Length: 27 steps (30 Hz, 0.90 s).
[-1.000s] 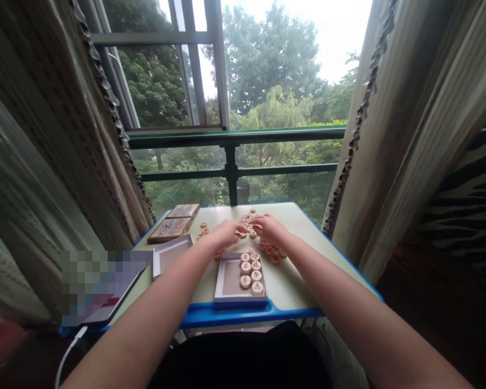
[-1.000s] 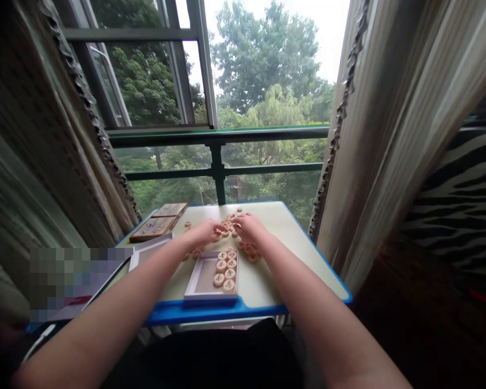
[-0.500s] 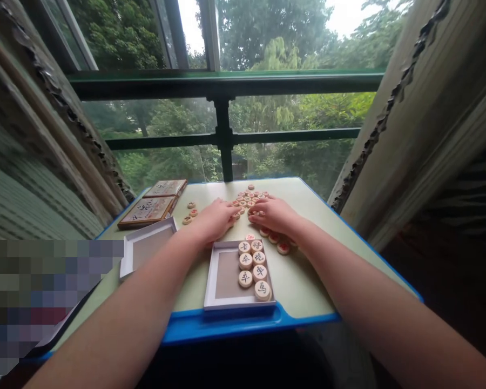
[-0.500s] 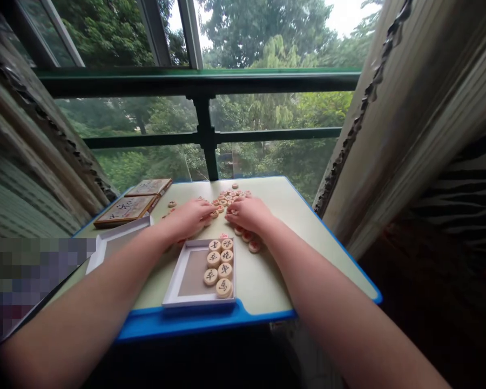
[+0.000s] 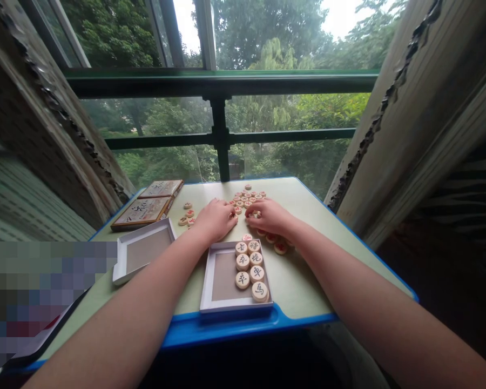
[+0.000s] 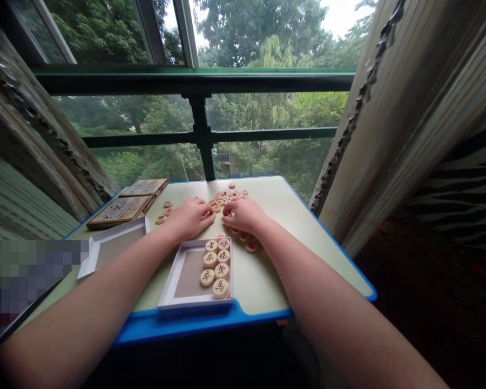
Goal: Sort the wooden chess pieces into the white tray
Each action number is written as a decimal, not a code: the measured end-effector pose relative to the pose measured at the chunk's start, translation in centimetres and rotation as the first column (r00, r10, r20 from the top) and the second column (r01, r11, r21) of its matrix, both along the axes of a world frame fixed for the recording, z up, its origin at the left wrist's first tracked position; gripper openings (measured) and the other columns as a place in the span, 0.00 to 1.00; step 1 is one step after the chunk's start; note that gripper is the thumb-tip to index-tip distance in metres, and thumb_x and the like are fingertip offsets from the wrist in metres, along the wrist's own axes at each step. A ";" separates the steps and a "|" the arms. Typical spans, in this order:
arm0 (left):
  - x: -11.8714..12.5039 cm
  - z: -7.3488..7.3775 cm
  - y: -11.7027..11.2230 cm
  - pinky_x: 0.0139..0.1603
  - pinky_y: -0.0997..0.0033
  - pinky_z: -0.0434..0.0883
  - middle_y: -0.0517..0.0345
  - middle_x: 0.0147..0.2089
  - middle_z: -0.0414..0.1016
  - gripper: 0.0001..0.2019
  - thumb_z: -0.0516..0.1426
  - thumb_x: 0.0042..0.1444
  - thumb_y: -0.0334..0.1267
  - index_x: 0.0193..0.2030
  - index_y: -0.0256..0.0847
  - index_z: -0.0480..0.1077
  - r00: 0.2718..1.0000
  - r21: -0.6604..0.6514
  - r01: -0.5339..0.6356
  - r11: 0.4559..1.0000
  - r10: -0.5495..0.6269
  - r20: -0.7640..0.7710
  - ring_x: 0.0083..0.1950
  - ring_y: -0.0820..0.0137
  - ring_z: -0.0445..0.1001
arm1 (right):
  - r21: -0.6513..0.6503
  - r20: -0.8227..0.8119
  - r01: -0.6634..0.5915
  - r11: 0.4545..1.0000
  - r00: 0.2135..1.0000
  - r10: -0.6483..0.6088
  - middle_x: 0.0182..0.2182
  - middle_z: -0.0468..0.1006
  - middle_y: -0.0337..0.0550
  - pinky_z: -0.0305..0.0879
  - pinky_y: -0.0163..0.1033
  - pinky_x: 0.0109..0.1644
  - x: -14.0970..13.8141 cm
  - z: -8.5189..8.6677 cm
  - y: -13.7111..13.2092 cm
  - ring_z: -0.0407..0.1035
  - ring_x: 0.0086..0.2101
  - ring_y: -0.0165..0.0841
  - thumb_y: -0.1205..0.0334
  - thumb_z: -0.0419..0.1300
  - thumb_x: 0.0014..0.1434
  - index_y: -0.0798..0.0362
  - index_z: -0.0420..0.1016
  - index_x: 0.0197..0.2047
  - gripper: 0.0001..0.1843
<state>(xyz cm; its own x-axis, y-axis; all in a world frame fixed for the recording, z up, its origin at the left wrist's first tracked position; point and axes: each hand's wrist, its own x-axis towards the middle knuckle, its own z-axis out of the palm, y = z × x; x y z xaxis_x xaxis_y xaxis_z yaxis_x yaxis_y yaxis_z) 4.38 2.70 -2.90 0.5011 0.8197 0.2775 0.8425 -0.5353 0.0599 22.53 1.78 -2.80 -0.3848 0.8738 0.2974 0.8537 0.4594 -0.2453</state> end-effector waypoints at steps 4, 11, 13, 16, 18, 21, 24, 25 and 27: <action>0.0 -0.4 0.5 0.51 0.61 0.65 0.49 0.40 0.73 0.13 0.52 0.55 0.43 0.40 0.40 0.73 0.999 -0.034 0.025 0.999 -0.024 0.039 0.46 0.59 0.68 | -0.038 -0.047 0.000 0.999 0.999 -0.002 0.33 0.78 0.42 0.60 0.39 0.47 -0.2 0.0 0.0 0.67 0.40 0.37 0.66 0.59 0.49 0.50 0.78 0.34 0.09; -0.1 -0.5 0.3 0.49 0.61 0.67 0.51 0.40 0.76 0.12 0.55 0.53 0.41 0.42 0.40 0.72 0.984 -0.109 0.064 0.992 -0.045 0.172 0.46 0.59 0.70 | -0.069 -0.133 -0.047 0.997 0.990 0.037 0.38 0.77 0.43 0.61 0.37 0.46 0.4 -0.2 0.1 0.67 0.39 0.35 0.70 0.57 0.48 0.53 0.75 0.44 0.18; -0.2 -0.4 0.2 0.49 0.62 0.67 0.52 0.41 0.76 0.12 0.56 0.52 0.40 0.43 0.40 0.71 0.979 -0.102 0.067 0.992 -0.046 0.201 0.46 0.60 0.70 | -0.063 -0.133 -0.044 0.997 0.990 0.035 0.39 0.77 0.43 0.61 0.38 0.46 0.4 -0.2 0.2 0.67 0.40 0.35 0.69 0.58 0.49 0.53 0.75 0.44 0.18; -0.2 -0.3 0.2 0.50 0.62 0.67 0.52 0.43 0.76 0.12 0.56 0.51 0.40 0.42 0.39 0.72 0.971 -0.064 0.084 0.994 -0.067 0.228 0.47 0.60 0.70 | -0.026 -0.104 -0.013 1.000 0.995 0.010 0.39 0.77 0.43 0.60 0.39 0.48 0.2 -0.4 0.2 0.66 0.42 0.37 0.67 0.60 0.48 0.52 0.76 0.43 0.17; -0.2 -0.3 0.2 0.50 0.62 0.67 0.51 0.43 0.76 0.13 0.56 0.51 0.40 0.42 0.38 0.72 0.972 -0.052 0.077 0.996 -0.063 0.225 0.47 0.60 0.70 | -0.011 -0.082 -0.004 1.000 0.997 0.003 0.39 0.78 0.43 0.60 0.39 0.48 0.1 -0.5 0.1 0.67 0.43 0.37 0.68 0.60 0.48 0.52 0.76 0.43 0.16; -0.2 -0.4 0.3 0.49 0.62 0.68 0.50 0.42 0.77 0.14 0.56 0.51 0.41 0.43 0.38 0.74 0.980 -0.055 0.037 0.998 -0.025 0.198 0.47 0.59 0.71 | 0.010 -0.060 0.009 1.000 0.998 -0.008 0.40 0.78 0.44 0.60 0.40 0.49 0.1 -0.6 0.1 0.67 0.43 0.38 0.65 0.61 0.49 0.52 0.76 0.43 0.15; -0.6 0.0 0.5 0.50 0.63 0.67 0.50 0.44 0.77 0.17 0.57 0.51 0.42 0.46 0.39 0.73 0.960 -0.089 0.034 0.995 -0.008 0.280 0.48 0.59 0.71 | 0.021 -0.052 0.011 1.000 0.999 -0.009 0.38 0.79 0.44 0.60 0.41 0.49 0.1 -0.7 0.2 0.67 0.42 0.38 0.62 0.61 0.51 0.52 0.78 0.39 0.11; -0.9 0.3 0.7 0.50 0.63 0.68 0.50 0.45 0.77 0.16 0.56 0.52 0.41 0.47 0.39 0.73 0.937 -0.097 0.018 0.995 0.017 0.349 0.48 0.60 0.72 | 0.026 -0.063 0.005 1.000 0.998 -0.003 0.37 0.79 0.44 0.60 0.41 0.49 0.1 -0.6 0.2 0.68 0.41 0.38 0.62 0.61 0.51 0.52 0.78 0.39 0.10; -1.6 1.0 1.0 0.49 0.65 0.68 0.50 0.45 0.77 0.15 0.53 0.54 0.38 0.45 0.37 0.74 0.842 -0.115 -0.060 0.992 0.112 0.528 0.46 0.63 0.74 | 0.058 -0.105 -0.007 0.998 0.994 0.013 0.36 0.78 0.43 0.60 0.42 0.50 0.0 -0.5 0.2 0.68 0.40 0.37 0.64 0.61 0.51 0.53 0.77 0.39 0.10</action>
